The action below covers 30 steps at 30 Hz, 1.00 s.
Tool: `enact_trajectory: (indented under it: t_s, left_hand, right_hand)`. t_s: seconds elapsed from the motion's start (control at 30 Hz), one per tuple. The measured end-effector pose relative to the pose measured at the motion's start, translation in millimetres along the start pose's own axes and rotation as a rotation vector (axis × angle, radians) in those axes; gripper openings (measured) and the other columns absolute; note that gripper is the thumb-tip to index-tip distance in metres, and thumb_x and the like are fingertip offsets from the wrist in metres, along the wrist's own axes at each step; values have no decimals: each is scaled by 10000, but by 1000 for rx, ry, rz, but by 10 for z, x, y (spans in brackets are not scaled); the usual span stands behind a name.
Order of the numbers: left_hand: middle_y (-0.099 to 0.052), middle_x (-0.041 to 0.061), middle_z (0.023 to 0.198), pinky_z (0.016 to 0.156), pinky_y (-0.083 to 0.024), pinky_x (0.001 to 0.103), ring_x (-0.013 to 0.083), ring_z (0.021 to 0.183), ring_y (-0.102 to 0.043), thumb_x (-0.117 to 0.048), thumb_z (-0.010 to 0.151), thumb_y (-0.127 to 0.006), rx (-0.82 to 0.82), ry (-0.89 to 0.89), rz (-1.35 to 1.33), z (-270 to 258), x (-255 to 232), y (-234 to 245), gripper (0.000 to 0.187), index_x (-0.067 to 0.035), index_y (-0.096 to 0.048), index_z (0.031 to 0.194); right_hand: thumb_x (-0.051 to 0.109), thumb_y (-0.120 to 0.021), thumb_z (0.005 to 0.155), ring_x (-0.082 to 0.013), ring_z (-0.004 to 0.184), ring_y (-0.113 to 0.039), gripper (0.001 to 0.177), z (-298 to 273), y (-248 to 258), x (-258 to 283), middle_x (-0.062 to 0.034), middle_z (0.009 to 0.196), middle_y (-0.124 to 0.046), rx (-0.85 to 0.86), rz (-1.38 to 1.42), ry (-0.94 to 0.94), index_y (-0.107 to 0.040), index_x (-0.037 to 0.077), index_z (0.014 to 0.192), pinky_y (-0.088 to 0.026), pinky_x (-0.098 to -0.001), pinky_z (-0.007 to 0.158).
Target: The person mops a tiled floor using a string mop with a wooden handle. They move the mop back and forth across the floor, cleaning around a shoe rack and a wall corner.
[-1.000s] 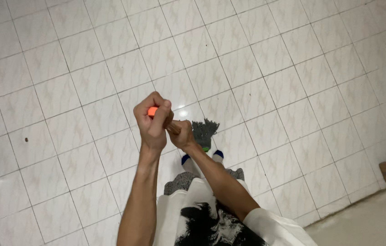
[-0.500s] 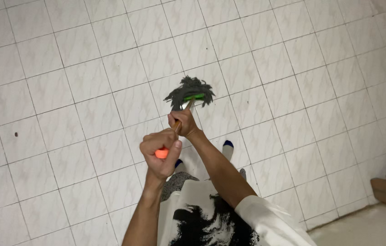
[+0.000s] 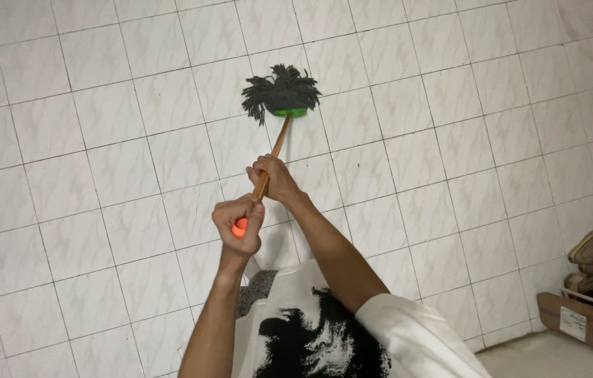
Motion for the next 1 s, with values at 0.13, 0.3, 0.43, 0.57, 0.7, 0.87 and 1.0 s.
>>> enact_trajectory:
  t_s: [0.13,0.3,0.43,0.57,0.7,0.87,1.0]
  left_hand:
    - [-399,12,498,469,-247,268,82,453,-341,50,897,-531,36,30,-76,240,-374,-253,412,-43,-320,556]
    - [-356,-22,489,438,-215,257,59,438,-299,20,926,-539,55,100,-165,482,-670,-585,447,-76,-309,555]
    - [-345,-28,493,432,-206,258,48,444,-297,11,945,-541,57,166,-256,588,-687,-889,466,-91,-300,559]
    - [-353,-29,485,410,-215,265,49,427,-295,-3,939,-548,61,229,-273,637,-608,-1160,463,-101,-318,548]
    - [-339,-31,490,412,-196,264,47,428,-253,-13,939,-552,43,305,-359,697,-464,-1342,455,-106,-319,560]
    - [-335,-33,517,426,-212,264,52,455,-288,-31,950,-562,51,254,-304,624,-485,-1472,430,-100,-330,595]
    - [-368,-27,527,442,-215,266,58,475,-293,-32,936,-564,120,212,-283,491,-631,-1628,402,-88,-342,606]
  right_hand:
    - [123,-691,886,-242,517,-450,401,-104,300,68,-137,535,-506,-3,90,-117,-486,-10,568,-385,-390,520]
    - [138,-645,884,-182,487,-394,384,-436,654,125,-168,516,-407,-108,145,-55,-451,-11,588,-334,-366,445]
    - [115,-669,880,-167,430,-420,375,-721,876,39,-151,508,-479,-128,106,-113,-503,5,562,-352,-364,426]
    - [58,-678,845,-161,433,-444,300,-926,1089,-99,-139,504,-508,-147,63,-132,-539,14,584,-344,-363,430]
    - [33,-687,848,-189,421,-457,298,-1073,1179,-202,-132,496,-521,-162,18,-173,-560,22,579,-341,-365,428]
    - [87,-668,934,-254,407,-543,332,-1064,1373,-176,-123,510,-514,-361,1,54,-570,40,620,-399,-362,408]
    - [100,-546,979,-262,441,-536,381,-990,1545,-226,-111,547,-500,-425,35,309,-468,39,611,-413,-372,456]
Point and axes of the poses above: each hand's wrist, its own z-axis towards the middle knuckle, its own y-axis out of the back of the hand, x = y × z, the point moved 5 cm from there along z, towards the middle knuckle
